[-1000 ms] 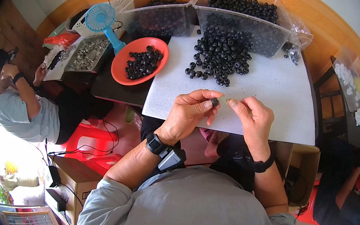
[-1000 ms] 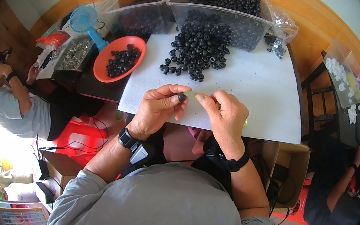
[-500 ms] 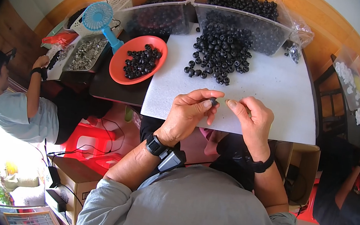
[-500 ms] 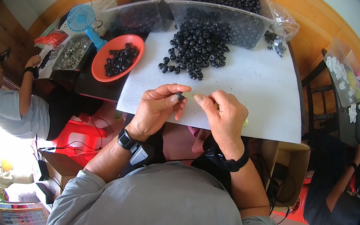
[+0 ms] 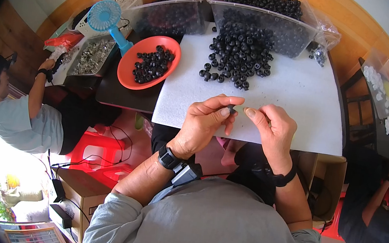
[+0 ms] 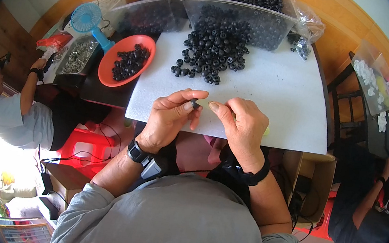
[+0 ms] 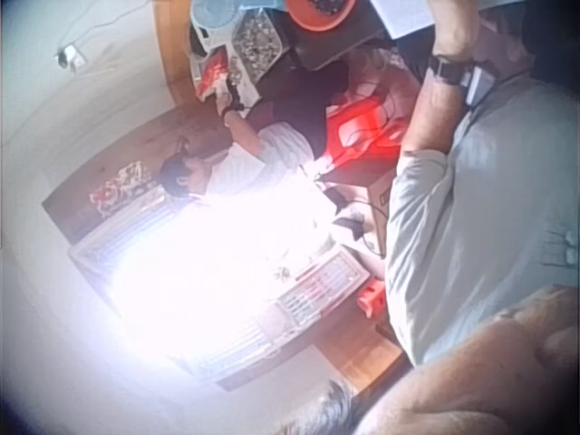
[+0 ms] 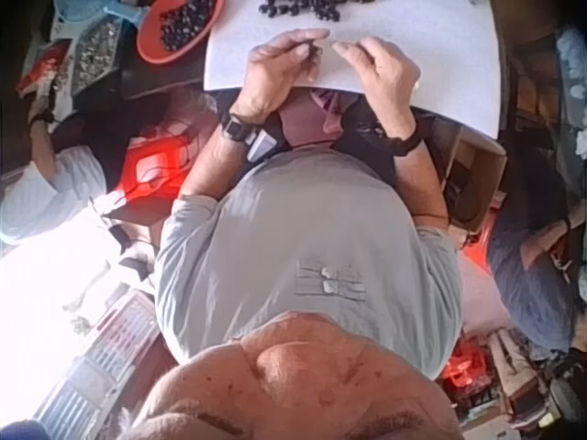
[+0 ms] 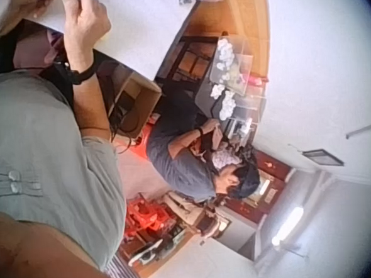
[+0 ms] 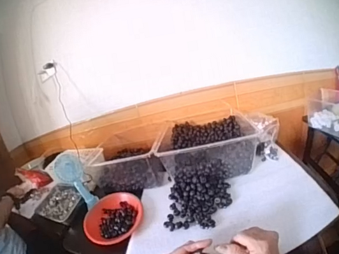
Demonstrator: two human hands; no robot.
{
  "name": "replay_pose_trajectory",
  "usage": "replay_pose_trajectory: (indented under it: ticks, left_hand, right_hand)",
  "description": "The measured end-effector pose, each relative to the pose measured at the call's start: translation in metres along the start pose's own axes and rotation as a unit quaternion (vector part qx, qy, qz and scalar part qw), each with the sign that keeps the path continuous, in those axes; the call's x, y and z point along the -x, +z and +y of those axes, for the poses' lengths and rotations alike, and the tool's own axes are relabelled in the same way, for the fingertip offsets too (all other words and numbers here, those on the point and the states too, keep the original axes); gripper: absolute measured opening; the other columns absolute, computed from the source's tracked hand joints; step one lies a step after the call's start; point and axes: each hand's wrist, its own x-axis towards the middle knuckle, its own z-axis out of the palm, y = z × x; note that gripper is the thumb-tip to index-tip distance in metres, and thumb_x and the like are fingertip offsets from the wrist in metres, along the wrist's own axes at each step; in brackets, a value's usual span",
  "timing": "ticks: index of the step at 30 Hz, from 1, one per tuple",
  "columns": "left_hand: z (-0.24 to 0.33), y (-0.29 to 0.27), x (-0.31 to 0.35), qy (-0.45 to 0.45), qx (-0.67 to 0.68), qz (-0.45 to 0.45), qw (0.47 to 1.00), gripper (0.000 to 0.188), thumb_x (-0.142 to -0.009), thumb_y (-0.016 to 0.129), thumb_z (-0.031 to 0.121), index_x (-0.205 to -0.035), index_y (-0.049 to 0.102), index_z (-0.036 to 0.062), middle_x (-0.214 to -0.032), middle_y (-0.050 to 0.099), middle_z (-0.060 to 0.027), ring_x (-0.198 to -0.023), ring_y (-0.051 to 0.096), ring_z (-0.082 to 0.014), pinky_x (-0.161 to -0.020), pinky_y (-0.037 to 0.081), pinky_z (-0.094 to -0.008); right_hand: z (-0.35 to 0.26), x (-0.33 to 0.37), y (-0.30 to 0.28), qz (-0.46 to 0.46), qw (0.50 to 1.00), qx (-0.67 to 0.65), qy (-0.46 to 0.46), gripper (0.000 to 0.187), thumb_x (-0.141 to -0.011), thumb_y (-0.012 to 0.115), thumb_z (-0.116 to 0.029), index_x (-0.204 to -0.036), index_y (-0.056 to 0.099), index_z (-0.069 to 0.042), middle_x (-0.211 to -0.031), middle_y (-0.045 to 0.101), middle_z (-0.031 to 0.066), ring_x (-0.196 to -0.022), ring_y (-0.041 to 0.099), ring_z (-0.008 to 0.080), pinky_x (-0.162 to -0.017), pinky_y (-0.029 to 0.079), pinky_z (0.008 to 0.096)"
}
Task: Cleaning and sorting small black shoe components using a small blade.
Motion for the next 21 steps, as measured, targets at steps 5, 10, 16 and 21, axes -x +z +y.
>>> replay_pose_trajectory:
  ticks: [5, 10, 16, 21]
  left_hand:
    - [-0.0026, -0.0051, 0.0002, -0.003, -0.007, -0.006, 1.000, 0.026, -0.105, 0.056, 0.003, -0.127, 0.067, -0.0056, -0.113, 0.066, -0.0099, -0.091, 0.062, -0.0180, -0.071, 0.051, -0.0324]
    - [-0.0006, -0.0005, -0.0022, -0.015, -0.018, 0.001, 1.000, 0.026, -0.104, 0.057, 0.003, -0.126, 0.068, -0.0055, -0.110, 0.066, -0.0094, -0.089, 0.062, -0.0177, -0.070, 0.051, -0.0315]
    - [-0.0041, -0.0026, 0.0000, 0.010, -0.014, -0.009, 1.000, 0.028, -0.104, 0.057, 0.001, -0.129, 0.067, -0.0048, -0.110, 0.066, -0.0094, -0.091, 0.062, -0.0175, -0.070, 0.051, -0.0317]
    - [-0.0022, -0.0013, -0.0005, 0.014, -0.011, -0.015, 1.000, 0.029, -0.104, 0.057, 0.001, -0.131, 0.067, -0.0043, -0.107, 0.067, -0.0098, -0.092, 0.062, -0.0175, -0.070, 0.052, -0.0316]
  right_hand:
    - [0.0018, 0.0005, 0.0025, 0.014, 0.999, 0.011, -0.038, 0.035, -0.086, 0.084, -0.022, -0.068, 0.058, -0.005, -0.061, 0.055, 0.0075, -0.056, 0.053, 0.0266, -0.052, 0.040, 0.0396]
    - [0.0042, 0.0055, 0.0007, -0.002, 0.990, 0.041, -0.135, 0.034, -0.085, 0.084, -0.020, -0.070, 0.059, -0.004, -0.062, 0.057, 0.0075, -0.057, 0.054, 0.0270, -0.053, 0.041, 0.0392]
    - [0.0006, 0.0006, -0.0044, 0.020, 0.997, -0.055, 0.040, 0.031, -0.087, 0.084, -0.018, -0.072, 0.061, -0.003, -0.064, 0.058, 0.0086, -0.058, 0.055, 0.0249, -0.053, 0.042, 0.0363]
    - [0.0008, 0.0001, 0.0016, 0.029, 1.000, -0.005, -0.010, 0.035, -0.088, 0.082, -0.022, -0.070, 0.058, -0.005, -0.061, 0.055, 0.0073, -0.056, 0.052, 0.0243, -0.052, 0.040, 0.0375]
